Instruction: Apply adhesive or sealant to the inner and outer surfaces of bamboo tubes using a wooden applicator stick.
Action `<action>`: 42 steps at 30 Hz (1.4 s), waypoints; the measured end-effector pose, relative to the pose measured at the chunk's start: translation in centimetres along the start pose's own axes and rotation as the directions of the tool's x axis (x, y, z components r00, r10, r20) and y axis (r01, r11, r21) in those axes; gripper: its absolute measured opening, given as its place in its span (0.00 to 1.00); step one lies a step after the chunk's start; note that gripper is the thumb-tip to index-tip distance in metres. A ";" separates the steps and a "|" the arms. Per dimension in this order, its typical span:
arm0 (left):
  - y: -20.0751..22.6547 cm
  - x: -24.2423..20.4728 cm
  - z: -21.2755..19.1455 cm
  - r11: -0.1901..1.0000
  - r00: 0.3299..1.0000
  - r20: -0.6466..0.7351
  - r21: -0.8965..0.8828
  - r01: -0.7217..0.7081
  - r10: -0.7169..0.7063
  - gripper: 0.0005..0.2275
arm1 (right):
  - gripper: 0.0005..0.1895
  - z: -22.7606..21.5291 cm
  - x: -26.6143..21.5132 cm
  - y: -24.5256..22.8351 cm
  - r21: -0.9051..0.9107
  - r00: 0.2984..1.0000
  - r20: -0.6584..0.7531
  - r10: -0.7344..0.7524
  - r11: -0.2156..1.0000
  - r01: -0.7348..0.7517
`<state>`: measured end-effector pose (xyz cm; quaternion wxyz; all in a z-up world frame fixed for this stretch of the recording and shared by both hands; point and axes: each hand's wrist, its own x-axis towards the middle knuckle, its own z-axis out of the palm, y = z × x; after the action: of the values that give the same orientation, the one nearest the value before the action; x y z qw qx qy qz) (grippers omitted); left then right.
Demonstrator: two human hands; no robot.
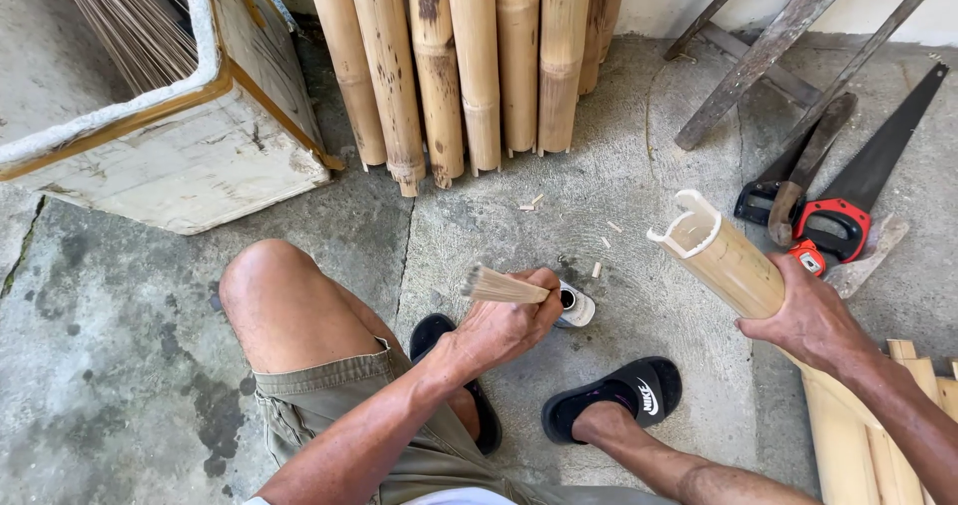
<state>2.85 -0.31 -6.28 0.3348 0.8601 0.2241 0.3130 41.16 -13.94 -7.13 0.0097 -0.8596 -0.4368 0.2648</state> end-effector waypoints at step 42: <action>-1.1 -4.1 -5.0 0.652 0.737 -0.032 -0.493 0.576 -0.675 0.07 | 0.48 9.2 5.4 -7.1 0.053 0.985 0.031 -0.169 0.984 0.167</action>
<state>-3.66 0.18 -5.70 0.5864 0.5872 0.4636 0.3105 34.18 -7.38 -15.67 0.0458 -0.8143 -0.5012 0.2891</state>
